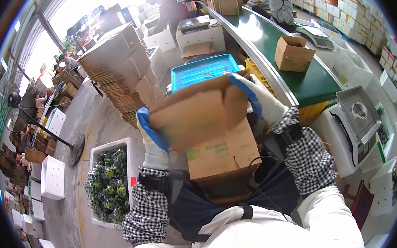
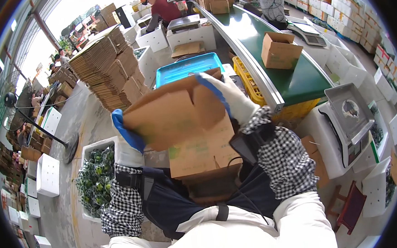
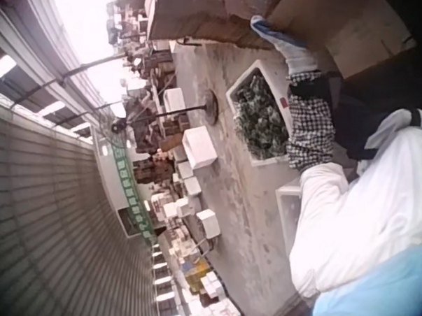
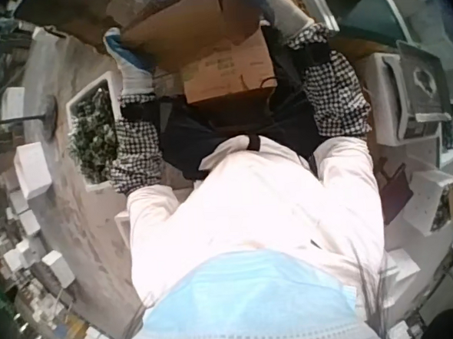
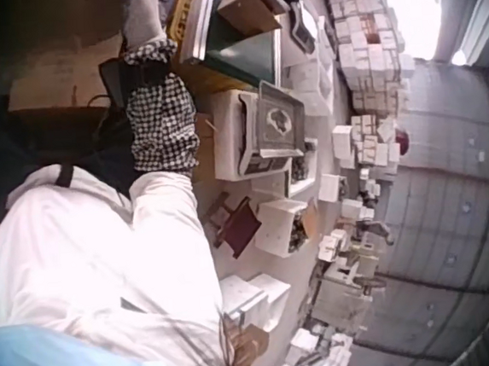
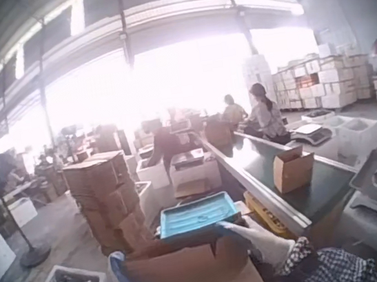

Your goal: The person cuts a strap on a box with a utility knife, places the box on a scale, and fills it with bagged produce from a bin. They then place the filled box on a conveyor belt and repeat the process with another box.

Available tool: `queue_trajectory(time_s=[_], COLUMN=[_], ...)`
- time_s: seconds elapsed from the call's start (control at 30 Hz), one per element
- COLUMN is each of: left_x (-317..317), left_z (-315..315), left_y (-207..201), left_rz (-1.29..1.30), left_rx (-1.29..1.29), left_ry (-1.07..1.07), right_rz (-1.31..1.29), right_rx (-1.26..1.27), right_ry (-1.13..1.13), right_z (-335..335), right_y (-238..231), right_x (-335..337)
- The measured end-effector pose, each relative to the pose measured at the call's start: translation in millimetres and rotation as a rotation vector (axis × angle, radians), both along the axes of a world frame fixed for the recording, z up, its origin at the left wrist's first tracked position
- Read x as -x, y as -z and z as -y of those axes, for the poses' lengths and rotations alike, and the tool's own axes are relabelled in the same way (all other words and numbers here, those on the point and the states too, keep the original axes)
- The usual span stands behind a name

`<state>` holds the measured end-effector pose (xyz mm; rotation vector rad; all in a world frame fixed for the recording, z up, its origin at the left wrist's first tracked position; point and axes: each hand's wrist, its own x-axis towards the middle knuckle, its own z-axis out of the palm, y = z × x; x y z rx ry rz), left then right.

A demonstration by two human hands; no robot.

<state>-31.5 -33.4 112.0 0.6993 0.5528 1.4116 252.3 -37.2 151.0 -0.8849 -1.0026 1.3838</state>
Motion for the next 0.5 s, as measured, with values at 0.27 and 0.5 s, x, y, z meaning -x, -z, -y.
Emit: queue_trajectory(time_s=[0.27, 0.5], left_x=[-33.1, -35.3], left_z=[5.3, -54.7], left_y=[76.9, 135.5], left_rz=[-0.549, 0.129], left_rx=[0.119, 0.606], left_ry=[0.422, 0.290], right_rz=[0.550, 0.594], right_rx=[0.008, 0.051], right_ry=[-0.173, -0.103], right_z=[-2.2, -0.6], right_y=[110.6, 79.7], right_x=[-30.8, -10.9])
